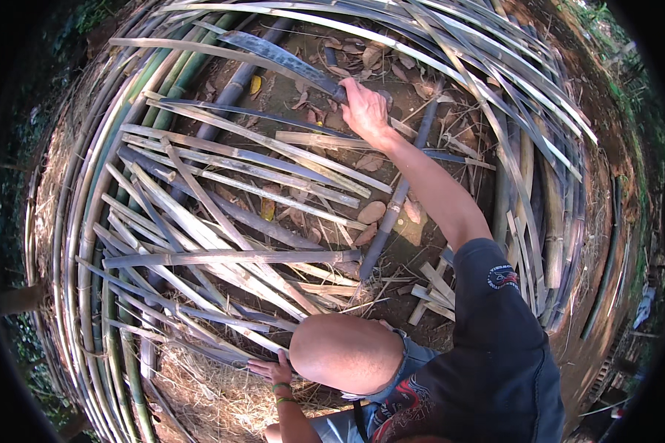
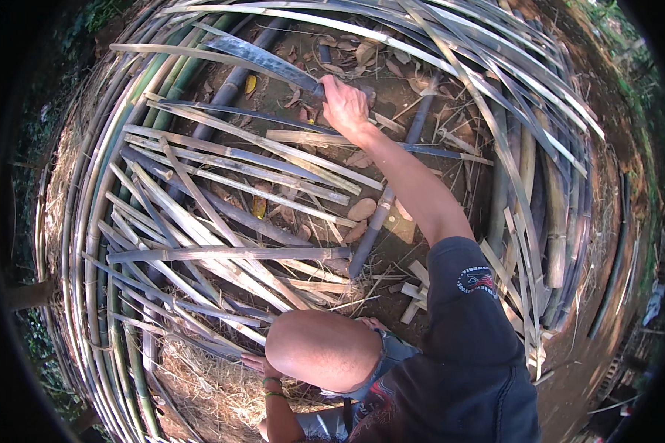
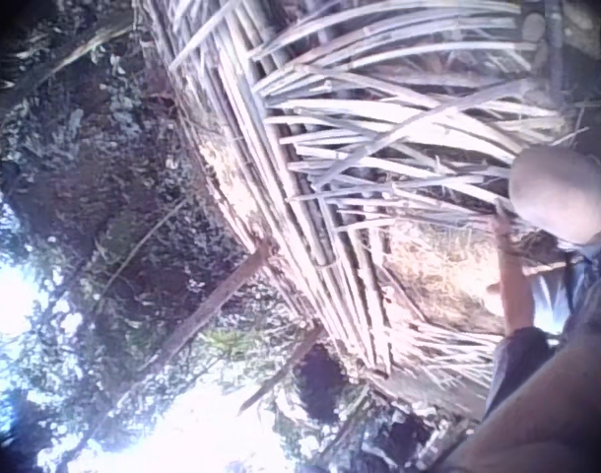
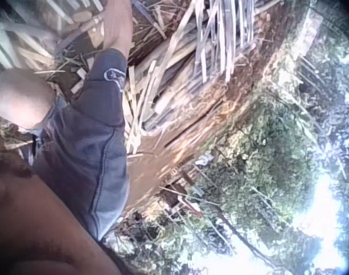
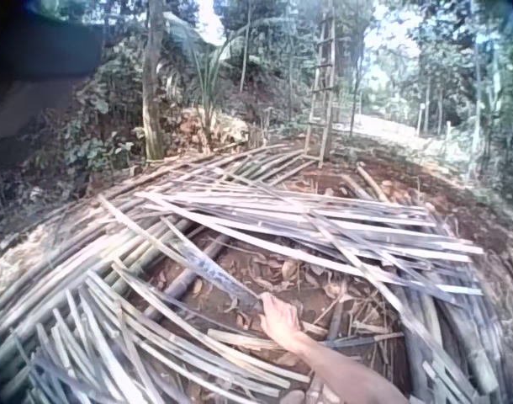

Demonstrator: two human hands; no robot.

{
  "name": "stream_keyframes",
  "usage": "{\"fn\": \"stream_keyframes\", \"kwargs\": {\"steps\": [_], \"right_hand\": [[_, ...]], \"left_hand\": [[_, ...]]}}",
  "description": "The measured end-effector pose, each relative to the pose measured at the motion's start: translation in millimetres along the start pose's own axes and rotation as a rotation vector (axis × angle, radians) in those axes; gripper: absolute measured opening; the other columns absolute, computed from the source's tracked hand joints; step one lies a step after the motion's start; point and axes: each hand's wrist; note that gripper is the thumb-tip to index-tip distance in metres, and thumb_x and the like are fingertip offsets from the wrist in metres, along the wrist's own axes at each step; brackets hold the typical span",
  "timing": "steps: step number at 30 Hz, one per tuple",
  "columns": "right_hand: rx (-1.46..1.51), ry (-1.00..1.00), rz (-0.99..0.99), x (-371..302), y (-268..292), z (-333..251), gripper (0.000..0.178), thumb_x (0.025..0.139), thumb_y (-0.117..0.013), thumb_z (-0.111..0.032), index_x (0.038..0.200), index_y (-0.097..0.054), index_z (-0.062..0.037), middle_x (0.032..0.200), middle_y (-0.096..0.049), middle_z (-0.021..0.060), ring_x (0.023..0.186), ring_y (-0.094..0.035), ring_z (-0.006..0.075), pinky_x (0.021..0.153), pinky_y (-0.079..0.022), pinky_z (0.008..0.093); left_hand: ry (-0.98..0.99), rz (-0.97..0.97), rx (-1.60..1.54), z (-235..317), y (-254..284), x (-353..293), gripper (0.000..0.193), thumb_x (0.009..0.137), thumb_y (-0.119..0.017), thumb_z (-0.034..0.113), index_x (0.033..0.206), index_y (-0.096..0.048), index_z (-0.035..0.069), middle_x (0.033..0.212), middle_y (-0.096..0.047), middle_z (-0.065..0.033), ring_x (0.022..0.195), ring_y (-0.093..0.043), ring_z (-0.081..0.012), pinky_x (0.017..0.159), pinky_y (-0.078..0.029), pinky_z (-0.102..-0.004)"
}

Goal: The person sits on the ground outdoors and uses a large machete to split long bamboo poles into thin strips. They hold the bamboo with one hand and strike it with the machete to separate the material, occasionally adjusting the position of the bamboo or the resulting strips.

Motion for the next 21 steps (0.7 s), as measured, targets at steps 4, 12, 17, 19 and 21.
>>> {"fn": "stream_keyframes", "kwargs": {"steps": [4,12,17,19,21], "right_hand": [[0.016,-0.100,-0.101,-70,107,-6,0.032,0.079,-0.069,-0.007,0.107,-0.054,-0.0083,0.081,-0.066,0.0164,0.077,-0.065,0.0407,0.065,-0.049,0.0496],[-0.226,-0.502,-0.359,-310,350,9,0.036,0.080,-0.075,-0.015,0.110,-0.055,-0.0111,0.082,-0.067,0.0176,0.078,-0.065,0.0429,0.068,-0.048,0.0515],[-0.482,-0.714,-0.464,-480,482,-14,0.032,0.081,-0.066,-0.007,0.111,-0.054,-0.0108,0.087,-0.066,0.0216,0.086,-0.064,0.0454,0.074,-0.049,0.0541],[-0.628,-0.821,-0.591,-544,547,-28,0.039,0.077,-0.065,-0.005,0.113,-0.050,-0.0094,0.089,-0.067,0.0217,0.084,-0.065,0.0441,0.072,-0.049,0.0544],[-0.725,-0.799,-0.567,-585,579,-27,0.038,0.078,-0.065,-0.007,0.112,-0.050,-0.0065,0.097,-0.065,0.0230,0.092,-0.063,0.0440,0.077,-0.049,0.0545]], "left_hand": [[-0.072,0.093,-0.065,-34,-28,33,0.130,0.079,-0.064,0.071,0.152,0.026,0.011,0.161,0.026,-0.0165,0.151,0.017,-0.0360,0.119,-0.008,-0.0621],[-0.115,0.157,-0.028,-26,-39,48,0.132,0.077,-0.051,0.085,0.153,0.022,0.005,0.159,0.019,-0.0300,0.148,0.012,-0.0472,0.123,-0.004,-0.0508],[-0.044,0.039,0.026,-4,-19,28,0.131,0.078,-0.044,0.087,0.152,0.023,0.003,0.157,0.021,-0.0318,0.148,0.013,-0.0464,0.123,-0.001,-0.0502],[-0.058,0.064,0.046,-7,-20,40,0.133,0.076,-0.044,0.089,0.152,0.023,0.003,0.157,0.019,-0.0331,0.149,0.011,-0.0466,0.123,-0.003,-0.0503],[-0.037,0.056,0.047,1,-9,31,0.135,0.075,-0.047,0.088,0.152,0.022,0.002,0.157,0.017,-0.0340,0.149,0.011,-0.0472,0.122,-0.003,-0.0506]]}}
Point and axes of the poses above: each hand's wrist, its own x-axis towards the middle knuckle, its own y-axis out of the back of the hand, z = x × y
